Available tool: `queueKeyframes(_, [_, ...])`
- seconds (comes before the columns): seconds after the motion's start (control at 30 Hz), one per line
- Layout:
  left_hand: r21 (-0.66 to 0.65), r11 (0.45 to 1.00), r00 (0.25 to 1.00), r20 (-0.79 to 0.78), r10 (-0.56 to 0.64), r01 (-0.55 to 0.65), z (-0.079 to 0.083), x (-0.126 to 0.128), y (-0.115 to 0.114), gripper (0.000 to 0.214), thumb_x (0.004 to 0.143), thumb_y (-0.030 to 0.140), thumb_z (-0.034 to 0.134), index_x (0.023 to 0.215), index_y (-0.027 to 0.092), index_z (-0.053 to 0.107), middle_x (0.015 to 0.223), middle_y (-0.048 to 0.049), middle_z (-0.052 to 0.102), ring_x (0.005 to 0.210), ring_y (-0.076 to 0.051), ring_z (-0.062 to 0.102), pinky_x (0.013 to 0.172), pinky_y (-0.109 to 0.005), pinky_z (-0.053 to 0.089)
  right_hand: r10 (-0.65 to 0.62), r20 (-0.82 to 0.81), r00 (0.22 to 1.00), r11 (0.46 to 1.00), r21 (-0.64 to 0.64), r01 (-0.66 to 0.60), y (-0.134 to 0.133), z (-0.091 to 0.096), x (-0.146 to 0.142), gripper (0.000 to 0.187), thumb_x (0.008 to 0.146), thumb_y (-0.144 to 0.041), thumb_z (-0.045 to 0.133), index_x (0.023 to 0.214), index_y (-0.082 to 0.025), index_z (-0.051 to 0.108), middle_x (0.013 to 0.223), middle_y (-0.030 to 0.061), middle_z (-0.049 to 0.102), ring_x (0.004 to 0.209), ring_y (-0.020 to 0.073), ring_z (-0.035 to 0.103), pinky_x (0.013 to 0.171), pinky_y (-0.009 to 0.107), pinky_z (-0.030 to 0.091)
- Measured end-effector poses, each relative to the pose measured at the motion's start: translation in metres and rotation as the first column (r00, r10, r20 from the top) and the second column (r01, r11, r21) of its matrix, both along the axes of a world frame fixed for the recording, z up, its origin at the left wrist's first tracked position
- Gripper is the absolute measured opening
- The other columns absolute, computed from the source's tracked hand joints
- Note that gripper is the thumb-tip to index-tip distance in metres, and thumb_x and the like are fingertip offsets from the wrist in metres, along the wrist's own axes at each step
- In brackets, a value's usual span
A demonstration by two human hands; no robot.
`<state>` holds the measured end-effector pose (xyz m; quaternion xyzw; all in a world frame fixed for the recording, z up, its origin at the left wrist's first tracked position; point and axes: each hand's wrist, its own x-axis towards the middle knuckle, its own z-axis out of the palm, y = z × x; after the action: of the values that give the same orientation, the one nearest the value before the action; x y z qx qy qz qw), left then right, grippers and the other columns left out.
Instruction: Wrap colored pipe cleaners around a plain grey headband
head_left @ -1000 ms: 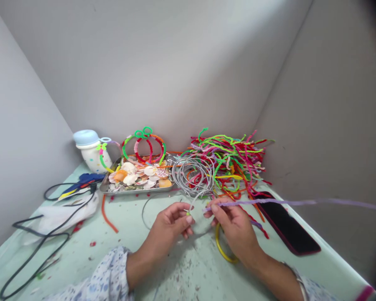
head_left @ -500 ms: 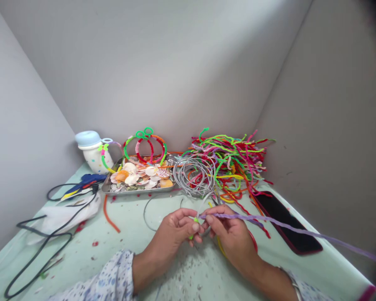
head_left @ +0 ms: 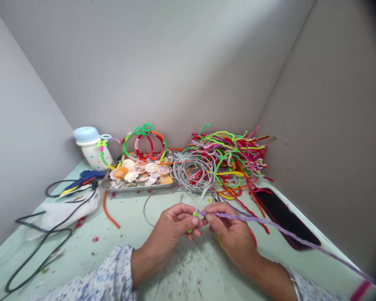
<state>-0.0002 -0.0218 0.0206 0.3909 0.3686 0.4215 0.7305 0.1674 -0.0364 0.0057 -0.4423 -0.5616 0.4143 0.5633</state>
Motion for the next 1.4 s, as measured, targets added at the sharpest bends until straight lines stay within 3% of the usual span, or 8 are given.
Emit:
queueKeyframes(0.4, [0.023,1.0,1.0,-0.014,0.003,-0.003,-0.0007,-0.0001,0.0005,0.026,0.07,0.026,0.082,0.088,0.015,0.066,0.075,-0.004,0.076,0.06,-0.012,0.066,0.053,-0.02,0.042,-0.03,0.032,0.999,0.999,0.017,0.029,-0.0011,-0.0046,0.0018,0.009,0.084,-0.033,0.066,0.085,-0.024,0.068,0.084,0.003,0.07,0.065,0.0159,0.062,0.058,0.027,0.051])
queueKeyframes(1.4, [0.042,0.998,0.997,-0.047,0.054,-0.052,0.0003,0.0013,0.0035,0.028,0.066,0.028,0.085,0.084,0.015,0.067,0.065,0.0007,0.071,0.057,-0.01,0.065,0.05,-0.017,0.042,-0.042,0.135,0.99,0.996,0.087,0.03,-0.0029,-0.0049,0.003,0.006,0.085,-0.031,0.067,0.087,-0.026,0.069,0.088,0.003,0.073,0.081,0.0189,0.068,0.074,0.03,0.055])
